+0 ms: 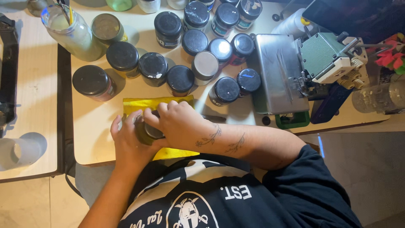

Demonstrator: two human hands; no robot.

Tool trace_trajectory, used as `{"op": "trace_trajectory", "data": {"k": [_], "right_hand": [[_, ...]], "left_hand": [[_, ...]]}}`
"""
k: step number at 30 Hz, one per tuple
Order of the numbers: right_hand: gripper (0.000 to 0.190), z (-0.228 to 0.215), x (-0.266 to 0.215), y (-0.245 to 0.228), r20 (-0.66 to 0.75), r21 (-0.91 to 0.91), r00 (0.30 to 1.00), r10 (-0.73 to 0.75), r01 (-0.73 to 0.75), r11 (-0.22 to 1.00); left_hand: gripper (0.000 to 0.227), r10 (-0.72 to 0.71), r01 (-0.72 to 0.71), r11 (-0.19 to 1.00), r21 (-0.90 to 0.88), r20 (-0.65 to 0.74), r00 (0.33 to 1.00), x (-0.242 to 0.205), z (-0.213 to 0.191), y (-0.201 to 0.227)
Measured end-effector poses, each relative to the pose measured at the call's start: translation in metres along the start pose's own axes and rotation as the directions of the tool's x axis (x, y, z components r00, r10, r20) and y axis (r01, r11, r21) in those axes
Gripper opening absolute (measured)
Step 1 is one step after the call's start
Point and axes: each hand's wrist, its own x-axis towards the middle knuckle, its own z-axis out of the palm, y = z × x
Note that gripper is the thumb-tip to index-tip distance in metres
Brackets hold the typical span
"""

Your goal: The person stirs a yellow substance in a small jar with a yellow stick, then opens a second jar and stirs its contents. The person continues to stir the first jar's contents for the remainder of the clip.

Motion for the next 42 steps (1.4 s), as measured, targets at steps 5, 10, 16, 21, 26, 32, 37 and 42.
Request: {"op": "trace_trajectory", "data": {"k": [5,10,16,21,26,32,37,42], "right_hand": [[0.097,0.013,-0.002,-0.008,-0.082,0.021,0.986,0.144,-0.143,0.99],[0.09,-0.018,-0.006,0.01,-0.161,0.178,0.987,-0.005,0.034,0.984],[0.083,-0.067,-0.01,0.035,-0.201,0.319,0.974,-0.102,0.164,0.934],[0.077,-0.078,-0.013,0.04,-0.181,0.321,0.957,-0.227,0.275,0.906],[0.079,-0.066,-0.011,0.034,-0.22,0.367,0.975,-0.016,0.098,0.925],[0.076,-0.059,-0.01,0.023,-0.23,0.344,0.967,0.111,-0.026,0.939],[0.073,-0.076,0.006,0.038,-0.293,0.328,0.956,0.005,0.096,0.94],[0.076,-0.09,0.024,0.077,-0.286,0.381,0.958,0.034,0.082,0.921]], "left_hand": [[0.1,-0.014,0.02,0.998,0.066,-0.091,0.996,-0.005,0.002,0.013],[0.112,-0.005,0.008,0.999,0.038,-0.091,0.996,-0.004,-0.007,0.014],[0.125,-0.1,0.452,0.534,-0.714,0.478,0.873,0.031,-0.057,0.013],[0.101,-0.118,0.812,-0.338,-0.475,0.878,0.465,-0.007,-0.018,-0.001],[0.085,-0.442,0.725,-0.454,-0.518,0.837,0.322,0.015,0.0,0.032],[0.084,-0.564,0.494,-0.496,-0.714,0.698,0.441,0.01,0.022,0.058],[0.081,-0.512,0.505,-0.43,-0.748,0.663,0.546,0.019,0.017,0.045],[0.064,-0.38,0.544,-0.295,-0.785,0.619,0.687,0.075,0.012,0.018]]}}
